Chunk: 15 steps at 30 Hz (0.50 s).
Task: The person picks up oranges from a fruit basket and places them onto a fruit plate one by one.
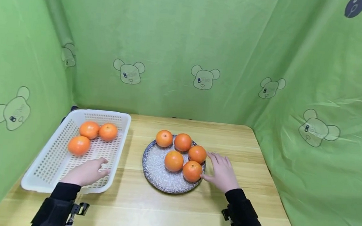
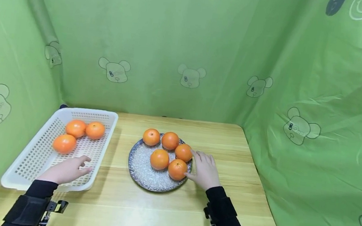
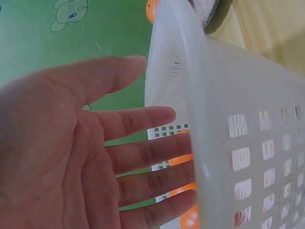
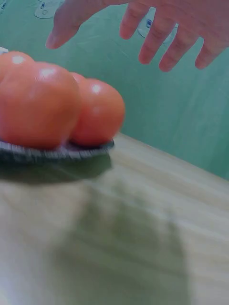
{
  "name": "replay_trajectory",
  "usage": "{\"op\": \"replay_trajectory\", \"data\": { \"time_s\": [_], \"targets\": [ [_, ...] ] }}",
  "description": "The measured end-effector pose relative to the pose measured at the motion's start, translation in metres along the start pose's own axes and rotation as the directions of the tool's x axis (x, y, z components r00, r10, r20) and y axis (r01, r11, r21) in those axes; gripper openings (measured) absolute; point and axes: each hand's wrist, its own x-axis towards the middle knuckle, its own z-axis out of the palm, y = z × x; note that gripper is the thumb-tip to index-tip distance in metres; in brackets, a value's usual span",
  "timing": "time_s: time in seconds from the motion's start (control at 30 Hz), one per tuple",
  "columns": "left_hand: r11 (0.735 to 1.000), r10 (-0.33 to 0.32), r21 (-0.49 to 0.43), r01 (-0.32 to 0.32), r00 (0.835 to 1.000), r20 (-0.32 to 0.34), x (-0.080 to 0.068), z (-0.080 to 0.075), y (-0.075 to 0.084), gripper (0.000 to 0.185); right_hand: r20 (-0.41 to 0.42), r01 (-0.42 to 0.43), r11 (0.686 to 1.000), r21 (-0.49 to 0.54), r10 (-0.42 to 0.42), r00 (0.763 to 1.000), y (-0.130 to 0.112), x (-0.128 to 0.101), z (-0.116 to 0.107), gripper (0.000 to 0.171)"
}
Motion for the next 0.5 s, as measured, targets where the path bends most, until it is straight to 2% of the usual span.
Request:
{"op": "replay_trajectory", "data": {
  "time_s": [0.2,0.33,0.43,0.5],
  "targets": [
    [1.0,-0.006,0.016,0.006,1.0,0.006,0.002,0.0,0.001,0.053,-0.01,-0.018,0.999,-0.031,0.018,1.0,0.012,-0.023,0.013,0.087],
    [1.0,0.018,0.022,-0.018,1.0,0.017,0.003,-0.004,-0.001,0.052,0.015,-0.044,0.999,-0.026,0.045,0.999,0.016,-0.034,0.023,0.087],
    [0.998,0.058,0.038,-0.058,0.998,0.0,0.005,-0.018,-0.005,0.051,0.032,-0.058,0.998,-0.02,0.059,0.998,0.016,-0.038,0.029,0.088],
    [0.996,0.078,0.054,-0.077,0.997,-0.007,0.008,-0.035,-0.009,0.051,0.044,-0.067,0.998,-0.008,0.068,0.997,0.016,-0.039,0.032,0.087]
  ]
}}
